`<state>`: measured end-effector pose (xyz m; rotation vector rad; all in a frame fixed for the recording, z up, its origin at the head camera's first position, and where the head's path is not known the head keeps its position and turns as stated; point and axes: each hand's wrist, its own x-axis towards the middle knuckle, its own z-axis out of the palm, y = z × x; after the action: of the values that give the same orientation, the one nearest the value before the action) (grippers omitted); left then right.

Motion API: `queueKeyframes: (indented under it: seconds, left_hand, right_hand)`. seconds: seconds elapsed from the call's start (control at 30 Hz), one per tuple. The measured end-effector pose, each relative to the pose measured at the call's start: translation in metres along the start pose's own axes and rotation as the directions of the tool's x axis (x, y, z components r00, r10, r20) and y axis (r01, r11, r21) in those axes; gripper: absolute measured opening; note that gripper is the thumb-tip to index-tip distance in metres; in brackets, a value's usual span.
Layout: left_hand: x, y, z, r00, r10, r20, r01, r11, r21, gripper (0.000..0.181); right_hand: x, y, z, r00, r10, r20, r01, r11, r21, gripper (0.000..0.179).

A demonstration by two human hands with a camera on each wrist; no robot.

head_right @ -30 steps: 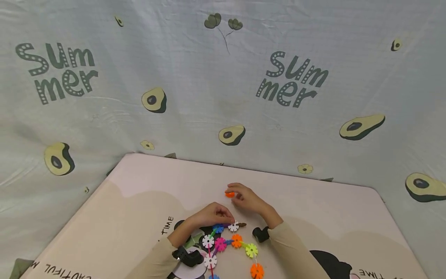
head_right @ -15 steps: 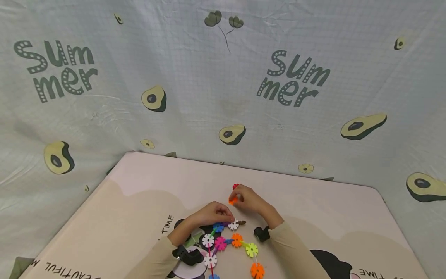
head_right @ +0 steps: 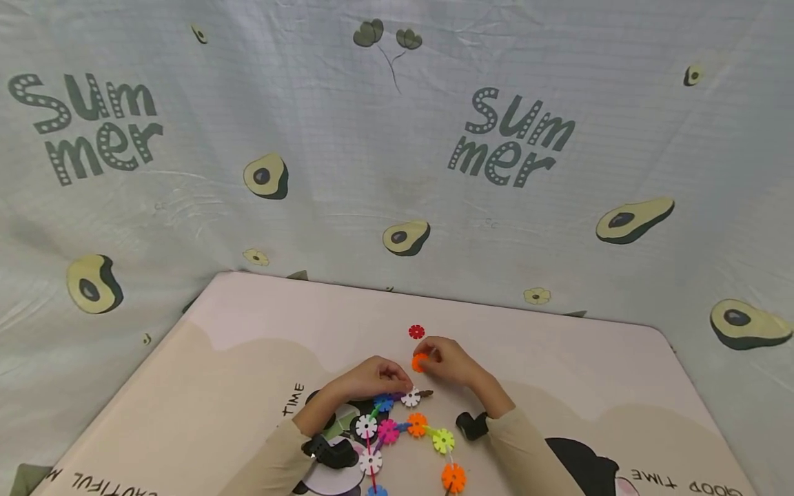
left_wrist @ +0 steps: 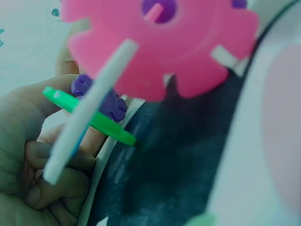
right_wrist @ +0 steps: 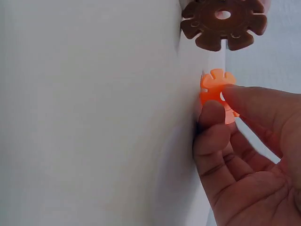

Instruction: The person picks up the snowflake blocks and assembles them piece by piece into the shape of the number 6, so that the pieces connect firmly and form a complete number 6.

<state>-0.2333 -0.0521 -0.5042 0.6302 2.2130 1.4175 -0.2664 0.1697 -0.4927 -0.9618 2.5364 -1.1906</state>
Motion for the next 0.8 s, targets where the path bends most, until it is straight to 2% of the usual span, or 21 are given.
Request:
queueKeyframes:
  seconds: [0.1,0.23,0.33,0.43,0.57,0.8]
  left_hand:
    - [0.0,0.0,0.0,1.0,-0.008,0.006,0.007,1.0,0.021,0.019]
    - [0.0,0.0,-0.001,1.0,0.012,0.026,-0.013,0.998,0.058,0.019]
    - [0.001,0.0,-0.001,0.998,0.042,0.043,-0.045,0.996,0.071,0.018]
    - [0.001,0.0,-0.001,0.998,0.041,0.046,-0.044,0.997,0.07,0.017]
    - [0.002,-0.002,0.0,0.999,0.03,0.039,-0.033,0.997,0.071,0.017]
    - [0.002,-0.002,0.0,0.998,0.058,0.033,-0.061,0.994,0.085,0.017]
  right_hand:
    - [-0.006,0.001,0.002,0.998,0.055,-0.004,-0.055,0.996,0.076,0.01]
    - [-0.015,0.003,0.004,0.992,0.129,-0.004,-0.126,0.973,0.191,0.013]
    - [-0.022,0.002,0.005,0.987,0.159,-0.007,-0.15,0.948,0.279,0.016]
    - [-0.028,0.001,0.006,0.985,0.171,-0.005,-0.159,0.928,0.336,0.019]
    - [-0.036,-0.001,0.008,0.978,0.209,-0.023,-0.185,0.908,0.375,0.021]
    - [-0.052,-0.003,0.005,0.951,0.302,-0.057,-0.256,0.881,0.398,0.026]
